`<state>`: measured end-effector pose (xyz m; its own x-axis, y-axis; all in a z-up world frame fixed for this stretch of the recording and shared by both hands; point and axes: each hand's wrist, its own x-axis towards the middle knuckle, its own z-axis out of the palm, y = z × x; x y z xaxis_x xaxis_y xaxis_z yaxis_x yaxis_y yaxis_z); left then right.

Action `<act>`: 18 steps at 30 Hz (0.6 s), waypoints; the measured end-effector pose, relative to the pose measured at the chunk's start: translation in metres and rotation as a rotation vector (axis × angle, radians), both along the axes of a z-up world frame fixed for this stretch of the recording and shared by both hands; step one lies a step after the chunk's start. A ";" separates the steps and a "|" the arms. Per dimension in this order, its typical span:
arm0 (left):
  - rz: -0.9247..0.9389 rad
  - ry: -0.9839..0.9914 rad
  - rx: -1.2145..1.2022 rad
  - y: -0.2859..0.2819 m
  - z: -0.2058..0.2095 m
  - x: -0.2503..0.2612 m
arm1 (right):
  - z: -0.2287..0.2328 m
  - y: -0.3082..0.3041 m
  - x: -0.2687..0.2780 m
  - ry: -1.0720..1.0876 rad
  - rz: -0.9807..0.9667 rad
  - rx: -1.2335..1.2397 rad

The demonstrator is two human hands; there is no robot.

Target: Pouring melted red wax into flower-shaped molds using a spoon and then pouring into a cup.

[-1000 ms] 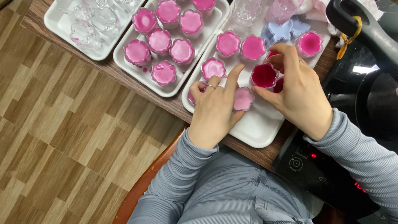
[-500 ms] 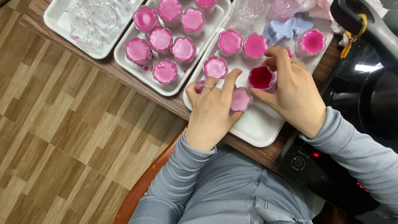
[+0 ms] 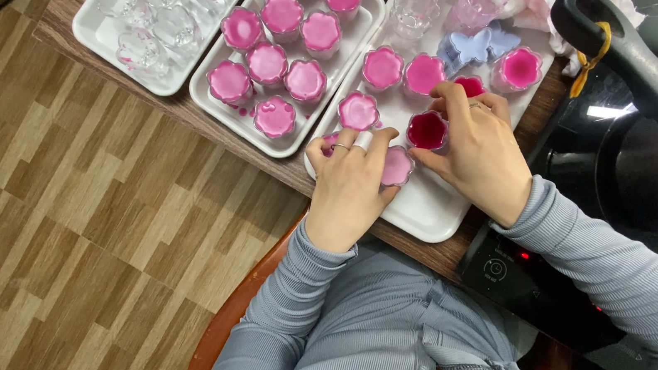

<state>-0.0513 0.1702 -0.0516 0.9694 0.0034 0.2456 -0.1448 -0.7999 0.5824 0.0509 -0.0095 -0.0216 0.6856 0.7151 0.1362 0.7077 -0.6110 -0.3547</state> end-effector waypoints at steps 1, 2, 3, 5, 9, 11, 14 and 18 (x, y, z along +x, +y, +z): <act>0.001 -0.001 0.000 0.000 0.001 0.000 | 0.001 0.001 0.000 -0.001 0.001 0.000; -0.005 0.009 0.016 0.000 0.001 0.001 | 0.001 0.001 0.000 -0.006 0.002 -0.003; -0.012 0.018 0.033 0.001 0.002 0.001 | 0.002 0.002 0.000 -0.012 0.002 -0.005; -0.009 0.022 0.046 0.001 0.001 0.001 | 0.002 0.002 -0.001 -0.010 -0.006 -0.022; -0.003 0.036 0.067 -0.001 0.000 0.002 | 0.004 0.003 -0.004 -0.021 -0.019 -0.046; 0.000 0.032 0.052 -0.001 0.002 0.002 | 0.005 0.003 -0.005 -0.026 -0.020 -0.050; 0.001 0.031 0.027 -0.001 0.003 0.003 | 0.007 0.004 -0.006 -0.036 -0.019 -0.050; 0.000 0.051 0.002 -0.002 0.006 0.004 | 0.009 0.004 -0.008 -0.017 -0.027 -0.052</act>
<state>-0.0473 0.1683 -0.0457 0.9807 0.0030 0.1956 -0.1148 -0.8009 0.5877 0.0432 -0.0058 -0.0123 0.7029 0.7026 0.1107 0.6961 -0.6475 -0.3102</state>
